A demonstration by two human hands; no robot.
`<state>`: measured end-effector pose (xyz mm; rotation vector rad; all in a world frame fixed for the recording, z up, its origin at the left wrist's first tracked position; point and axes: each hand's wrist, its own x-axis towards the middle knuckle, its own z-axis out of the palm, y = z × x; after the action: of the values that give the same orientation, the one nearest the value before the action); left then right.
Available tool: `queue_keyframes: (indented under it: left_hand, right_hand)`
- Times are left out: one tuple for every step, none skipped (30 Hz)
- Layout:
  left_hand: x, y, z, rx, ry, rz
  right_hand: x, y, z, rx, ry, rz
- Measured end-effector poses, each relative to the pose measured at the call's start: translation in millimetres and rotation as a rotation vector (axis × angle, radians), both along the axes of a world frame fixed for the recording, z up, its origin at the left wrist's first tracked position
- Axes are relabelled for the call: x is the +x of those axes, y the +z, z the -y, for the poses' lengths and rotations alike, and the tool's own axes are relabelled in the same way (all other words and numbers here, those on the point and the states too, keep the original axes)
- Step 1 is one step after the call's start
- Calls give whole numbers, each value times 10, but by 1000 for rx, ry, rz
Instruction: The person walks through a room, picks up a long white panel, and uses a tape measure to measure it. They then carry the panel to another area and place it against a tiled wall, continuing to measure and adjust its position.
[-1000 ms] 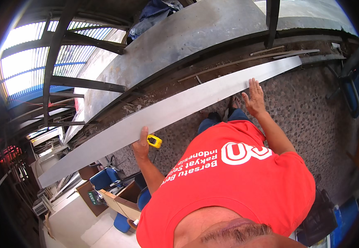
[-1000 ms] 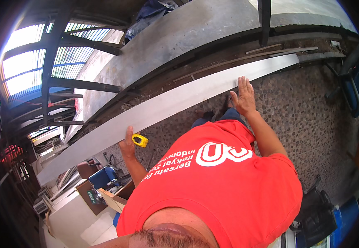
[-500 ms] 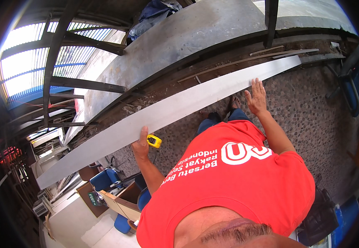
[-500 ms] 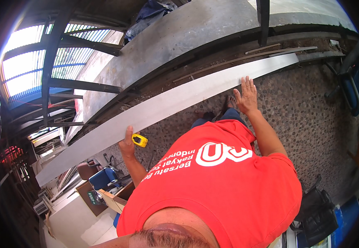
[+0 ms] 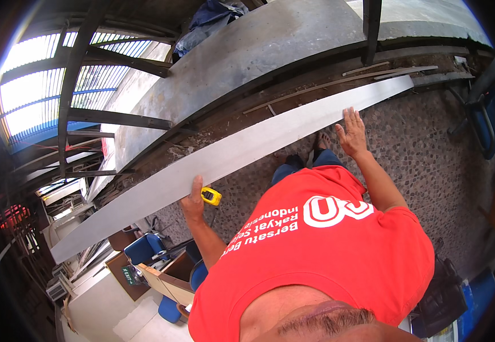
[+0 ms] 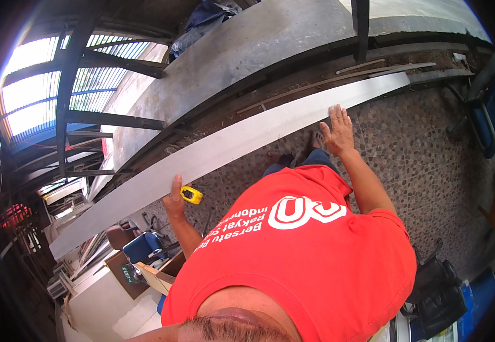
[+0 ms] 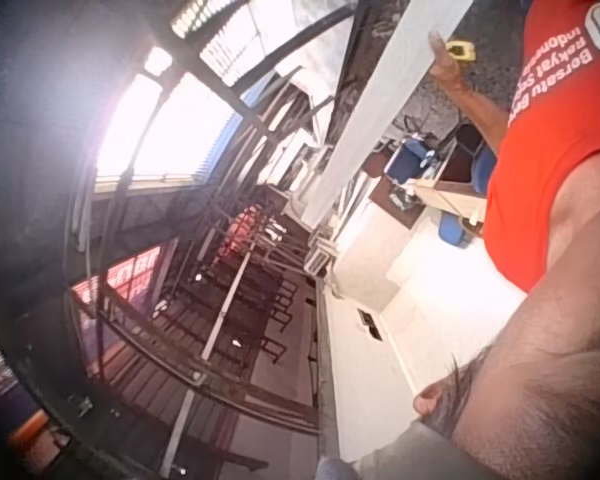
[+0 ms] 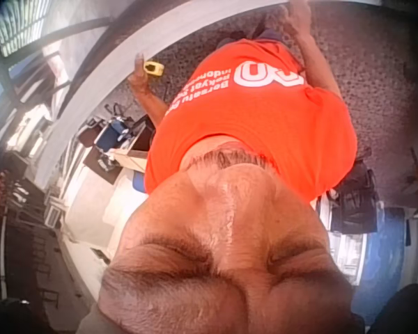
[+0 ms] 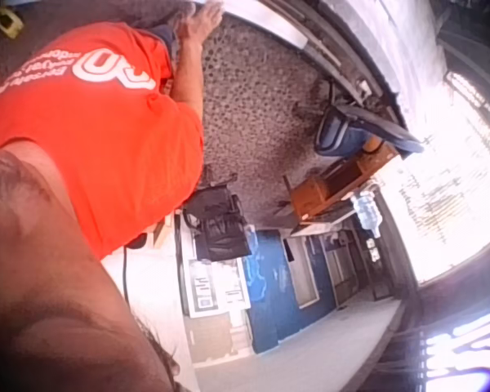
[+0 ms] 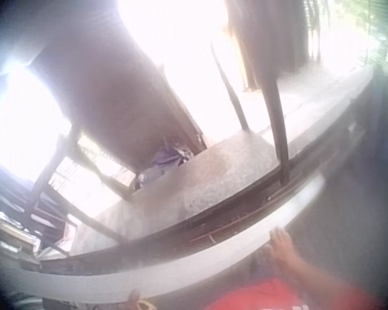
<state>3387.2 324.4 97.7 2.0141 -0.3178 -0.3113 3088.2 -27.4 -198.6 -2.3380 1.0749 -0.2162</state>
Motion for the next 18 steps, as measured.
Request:
queue_keyframes:
  left_hand:
    - [-3, 4, -2, 3, -2, 4]
    - [-7, 11, -2, 7, -3, 8]
    - [-12, 12, 2, 10, -6, 10]
    - [-17, 12, 15, 3, 0, 7]
    - [-25, 13, 31, -4, 5, 5]
    - [-30, 15, 33, -9, 13, 3]
    - [-28, 17, 25, -4, 8, -5]
    - [-22, 22, 8, 1, 4, -13]
    - [-17, 25, -12, 5, 0, -21]
    - [-4, 26, -36, 13, -4, -27]
    - [14, 26, -63, 21, -9, -31]
    - [17, 22, -52, 26, -18, -39]
    - [8, 19, -38, 22, -1, -37]
    - [-4, 24, -19, 18, 15, -34]
    - [-16, 20, 21, 12, 26, -36]
    - [-24, 20, 44, 2, 39, -33]
    - [-37, 27, 51, -7, 50, -30]
    - [-47, 26, 52, -17, 61, -28]
  right_hand:
    - [-1, 2, -3, 3, 6, 8]
    - [3, 4, -13, 7, 12, 17]
    - [0, 4, -27, 10, 17, 24]
    - [-3, 6, -37, 7, 21, 34]
    - [-3, 7, -46, 4, 25, 44]
    - [11, 23, -62, 3, 31, 55]
    - [19, 42, -79, 7, 37, 60]
    - [21, 65, -97, 11, 43, 65]
    - [29, 95, -111, 15, 50, 71]
    - [42, 124, -124, 16, 57, 75]
    - [59, 154, -138, 18, 64, 80]
    - [56, 163, -139, 17, 67, 82]
    - [62, 170, -141, 12, 77, 90]
    - [72, 176, -146, 8, 87, 98]
    - [58, 181, -138, 1, 92, 101]
    - [57, 182, -135, 5, 100, 91]
    - [67, 179, -136, 10, 107, 80]
    - [77, 194, -133, 15, 112, 69]
